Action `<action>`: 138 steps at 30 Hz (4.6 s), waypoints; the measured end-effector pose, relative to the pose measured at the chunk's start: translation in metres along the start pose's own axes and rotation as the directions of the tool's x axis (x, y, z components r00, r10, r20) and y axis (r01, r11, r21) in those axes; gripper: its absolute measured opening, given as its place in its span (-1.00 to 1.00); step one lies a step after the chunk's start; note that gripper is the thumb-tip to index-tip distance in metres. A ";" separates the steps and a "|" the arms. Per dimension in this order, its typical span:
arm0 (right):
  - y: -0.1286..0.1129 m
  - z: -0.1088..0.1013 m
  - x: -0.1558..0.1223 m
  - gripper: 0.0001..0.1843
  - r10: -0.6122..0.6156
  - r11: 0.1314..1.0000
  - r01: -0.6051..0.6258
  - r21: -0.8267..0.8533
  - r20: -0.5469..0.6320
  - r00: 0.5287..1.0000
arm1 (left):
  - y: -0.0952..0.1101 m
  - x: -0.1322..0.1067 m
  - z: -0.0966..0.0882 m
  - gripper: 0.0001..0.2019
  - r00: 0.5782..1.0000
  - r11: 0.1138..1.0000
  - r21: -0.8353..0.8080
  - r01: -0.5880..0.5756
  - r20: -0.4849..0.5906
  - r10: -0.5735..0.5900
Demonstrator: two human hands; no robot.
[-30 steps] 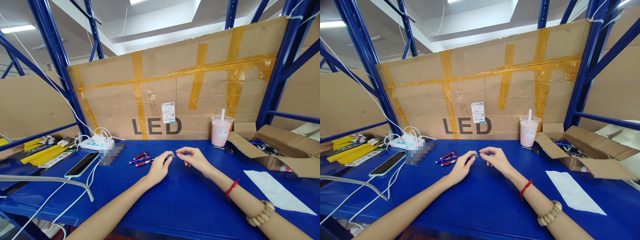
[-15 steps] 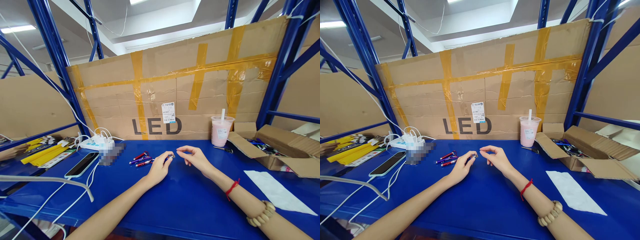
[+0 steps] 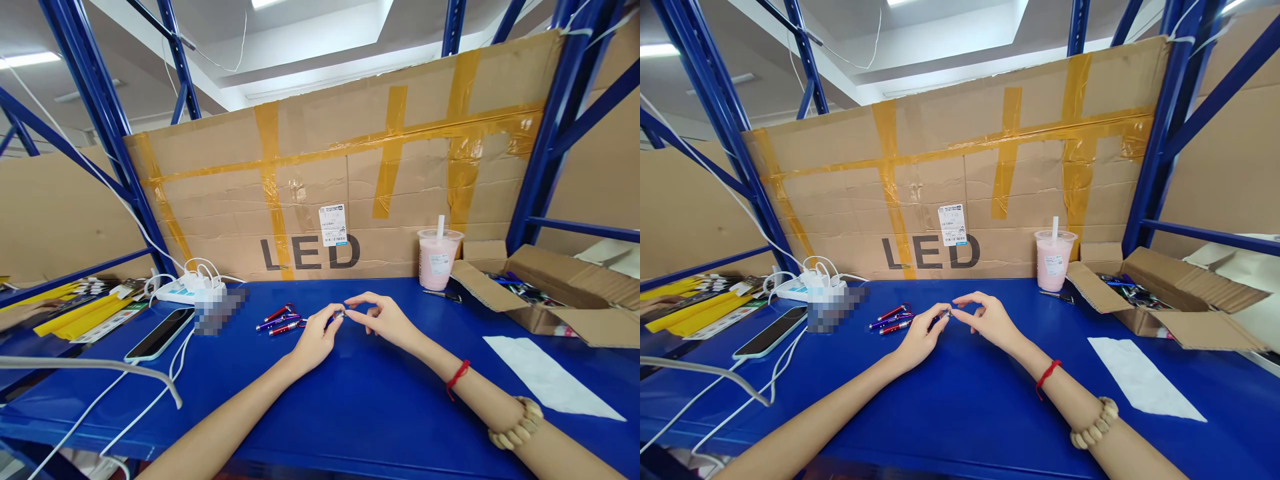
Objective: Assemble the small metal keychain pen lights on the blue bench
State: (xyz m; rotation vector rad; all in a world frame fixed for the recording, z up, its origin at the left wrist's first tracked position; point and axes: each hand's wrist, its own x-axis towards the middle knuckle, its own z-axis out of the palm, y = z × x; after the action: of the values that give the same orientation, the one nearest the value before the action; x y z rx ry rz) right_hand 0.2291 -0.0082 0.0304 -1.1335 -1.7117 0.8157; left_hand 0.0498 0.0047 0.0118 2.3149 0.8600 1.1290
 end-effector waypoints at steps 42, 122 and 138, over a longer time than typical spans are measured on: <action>0.010 -0.007 -0.001 -0.86 -0.293 0.889 0.306 -0.340 0.089 0.952 | -0.002 -0.001 0.001 -0.70 0.990 0.997 0.016 0.074 0.117 -0.076; 0.018 -0.007 -0.006 -0.67 -0.599 0.471 0.545 -0.694 0.202 0.775 | -0.007 -0.008 0.001 -0.85 0.984 0.996 -0.073 0.053 0.174 -0.040; 0.009 -0.005 -0.004 -0.69 0.103 0.951 -0.051 -0.305 0.158 0.982 | -0.005 -0.011 0.001 -0.93 0.984 0.994 0.085 -0.070 0.170 0.055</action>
State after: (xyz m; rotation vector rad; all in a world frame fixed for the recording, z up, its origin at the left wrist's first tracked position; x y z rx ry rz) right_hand 0.2375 -0.0086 0.0229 -1.3740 -1.9956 0.7354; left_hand 0.0438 0.0008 0.0024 2.4852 0.7953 0.9215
